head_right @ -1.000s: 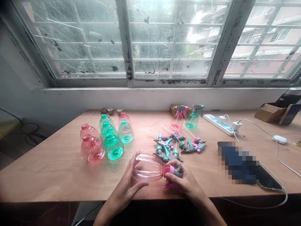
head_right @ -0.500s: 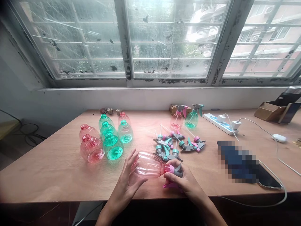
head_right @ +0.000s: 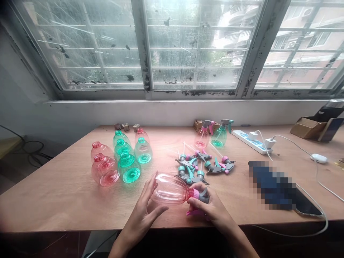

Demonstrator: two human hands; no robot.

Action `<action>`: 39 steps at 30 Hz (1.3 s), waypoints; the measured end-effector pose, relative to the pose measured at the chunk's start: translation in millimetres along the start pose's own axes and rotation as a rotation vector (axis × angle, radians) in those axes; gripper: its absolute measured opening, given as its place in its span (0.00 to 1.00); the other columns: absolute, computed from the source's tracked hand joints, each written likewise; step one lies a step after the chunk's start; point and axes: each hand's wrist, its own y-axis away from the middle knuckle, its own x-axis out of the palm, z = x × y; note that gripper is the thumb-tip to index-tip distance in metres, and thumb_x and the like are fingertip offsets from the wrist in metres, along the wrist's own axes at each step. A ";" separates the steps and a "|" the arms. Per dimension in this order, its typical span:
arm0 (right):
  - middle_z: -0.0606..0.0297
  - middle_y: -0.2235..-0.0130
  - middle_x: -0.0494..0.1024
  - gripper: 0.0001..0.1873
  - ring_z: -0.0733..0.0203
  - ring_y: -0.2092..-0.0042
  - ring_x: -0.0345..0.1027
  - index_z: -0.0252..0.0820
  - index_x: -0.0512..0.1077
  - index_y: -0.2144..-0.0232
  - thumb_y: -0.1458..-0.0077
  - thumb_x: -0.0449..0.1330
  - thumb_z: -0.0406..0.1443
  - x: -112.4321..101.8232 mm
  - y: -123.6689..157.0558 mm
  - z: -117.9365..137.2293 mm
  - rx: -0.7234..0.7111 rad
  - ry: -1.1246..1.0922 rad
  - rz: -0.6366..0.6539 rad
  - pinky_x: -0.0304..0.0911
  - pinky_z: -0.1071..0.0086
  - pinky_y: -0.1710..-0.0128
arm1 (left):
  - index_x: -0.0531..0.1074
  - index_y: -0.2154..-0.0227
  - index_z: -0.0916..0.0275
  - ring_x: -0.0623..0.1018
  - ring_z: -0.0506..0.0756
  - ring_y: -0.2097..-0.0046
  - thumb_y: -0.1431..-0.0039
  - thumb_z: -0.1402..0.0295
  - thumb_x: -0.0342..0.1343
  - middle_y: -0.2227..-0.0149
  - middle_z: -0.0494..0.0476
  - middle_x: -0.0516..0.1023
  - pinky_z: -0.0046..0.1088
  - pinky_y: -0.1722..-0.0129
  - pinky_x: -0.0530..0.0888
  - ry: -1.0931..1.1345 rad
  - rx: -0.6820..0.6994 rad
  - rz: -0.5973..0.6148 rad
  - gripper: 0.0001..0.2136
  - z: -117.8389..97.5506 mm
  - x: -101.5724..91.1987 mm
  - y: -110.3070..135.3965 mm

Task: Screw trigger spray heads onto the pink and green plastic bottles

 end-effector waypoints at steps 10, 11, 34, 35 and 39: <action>0.69 0.70 0.81 0.23 0.58 0.69 0.78 0.42 0.70 0.57 0.47 0.74 0.45 -0.2 0.0 0.1 -0.009 0.005 -0.007 0.77 0.63 0.65 | 0.48 0.28 0.43 0.56 0.64 0.26 0.31 0.61 0.58 0.24 0.54 0.50 0.49 0.28 0.57 0.087 0.022 0.010 0.35 2.4 0.8 -1.2; 0.69 0.70 0.81 0.23 0.58 0.69 0.78 0.42 0.70 0.57 0.47 0.74 0.45 -0.1 0.3 0.2 -0.009 0.003 -0.004 0.77 0.63 0.64 | 0.47 0.28 0.43 0.55 0.64 0.25 0.32 0.61 0.59 0.24 0.54 0.50 0.49 0.28 0.57 0.102 0.011 0.009 0.36 1.6 1.1 -0.9; 0.68 0.69 0.80 0.23 0.57 0.68 0.78 0.43 0.70 0.57 0.47 0.74 0.45 -1.2 -0.1 -3.7 -0.003 -0.010 0.003 0.78 0.60 0.63 | 0.39 0.26 0.48 0.53 0.65 0.25 0.36 0.59 0.63 0.23 0.61 0.45 0.50 0.28 0.56 0.103 -0.031 0.030 0.45 0.8 1.4 0.9; 0.69 0.69 0.80 0.23 0.57 0.68 0.78 0.43 0.70 0.56 0.47 0.74 0.45 -1.4 -0.1 -4.2 0.004 -0.011 0.008 0.78 0.60 0.63 | 0.38 0.26 0.49 0.52 0.66 0.25 0.36 0.58 0.64 0.23 0.62 0.45 0.50 0.28 0.56 0.107 -0.039 0.029 0.46 0.5 1.7 0.9; 0.69 0.69 0.79 0.23 0.56 0.67 0.78 0.43 0.70 0.56 0.48 0.74 0.45 -1.4 -0.1 -3.9 0.011 -0.019 0.005 0.79 0.57 0.62 | 0.44 0.27 0.48 0.55 0.66 0.25 0.36 0.57 0.63 0.24 0.61 0.50 0.49 0.28 0.58 0.012 -0.022 0.016 0.42 0.1 1.9 0.1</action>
